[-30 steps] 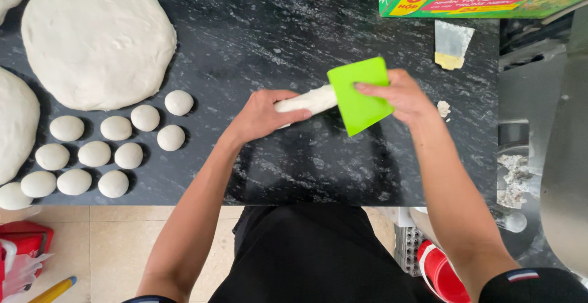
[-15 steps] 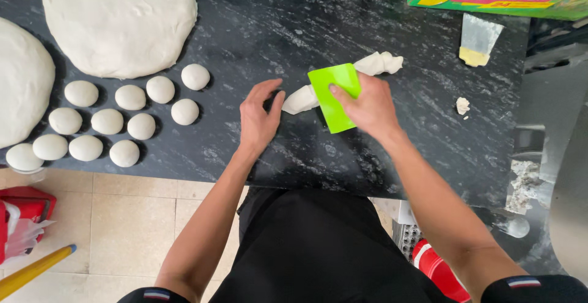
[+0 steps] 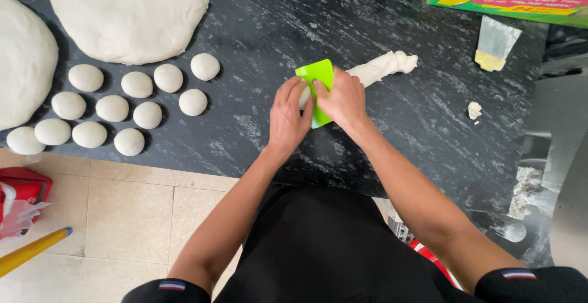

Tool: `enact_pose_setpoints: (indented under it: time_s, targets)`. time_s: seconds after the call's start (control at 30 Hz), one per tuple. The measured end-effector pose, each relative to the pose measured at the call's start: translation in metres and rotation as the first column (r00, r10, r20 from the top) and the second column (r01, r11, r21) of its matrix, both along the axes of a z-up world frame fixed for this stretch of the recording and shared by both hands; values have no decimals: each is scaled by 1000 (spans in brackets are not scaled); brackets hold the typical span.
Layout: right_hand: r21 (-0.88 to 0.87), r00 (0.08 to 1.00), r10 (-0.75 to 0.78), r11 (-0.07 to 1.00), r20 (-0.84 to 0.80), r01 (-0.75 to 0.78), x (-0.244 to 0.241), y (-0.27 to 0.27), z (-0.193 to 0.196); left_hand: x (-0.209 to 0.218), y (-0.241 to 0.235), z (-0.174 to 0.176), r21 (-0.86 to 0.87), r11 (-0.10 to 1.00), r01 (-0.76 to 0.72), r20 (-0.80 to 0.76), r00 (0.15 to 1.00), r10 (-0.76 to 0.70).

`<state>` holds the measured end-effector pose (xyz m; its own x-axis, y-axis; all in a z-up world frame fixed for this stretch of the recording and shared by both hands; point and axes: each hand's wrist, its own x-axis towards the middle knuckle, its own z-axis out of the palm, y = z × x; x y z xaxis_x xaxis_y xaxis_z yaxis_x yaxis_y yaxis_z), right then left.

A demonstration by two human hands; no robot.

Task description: The person weighs a large mass of dough on a scale, then uses a green plastic scraper to cut the dough into smaller pieces. They roll these pieces into uniform balls by hand and arrange them in rows on the countertop.

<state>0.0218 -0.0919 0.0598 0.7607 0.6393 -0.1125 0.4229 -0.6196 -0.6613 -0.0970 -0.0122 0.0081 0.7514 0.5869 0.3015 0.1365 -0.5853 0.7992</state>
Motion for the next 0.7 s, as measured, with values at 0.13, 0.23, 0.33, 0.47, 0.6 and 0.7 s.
enact_pose_setpoints:
  time_s: [0.13, 0.23, 0.33, 0.47, 0.6, 0.7]
  targets:
    - [119, 998, -25, 993, 55, 18, 4, 17, -8, 16, 37, -13, 169, 982, 84, -179, 982, -53]
    - [228, 991, -95, 971, 91, 72, 25, 2, -3, 25, 24, -23, 264, 957, 121, -179, 981, -75]
    - [264, 986, -133, 959, 104, 101, 48, -25, 9, -24, -13, -14, 369, 909, 192, -91, 981, -170]
    - [236, 984, -145, 965, 99, 119, 55, -49, 11, -40, 49, -8, 470, 867, 165, -190, 978, -84]
    - [248, 987, -151, 960, 57, 132, 52, -58, 8, 45, 85, -18, 258, 964, -60, -148, 984, 101]
    - [263, 990, -134, 958, 46, 117, 53, -55, 10, 46, 29, -23, 309, 951, 4, -9, 1000, -2]
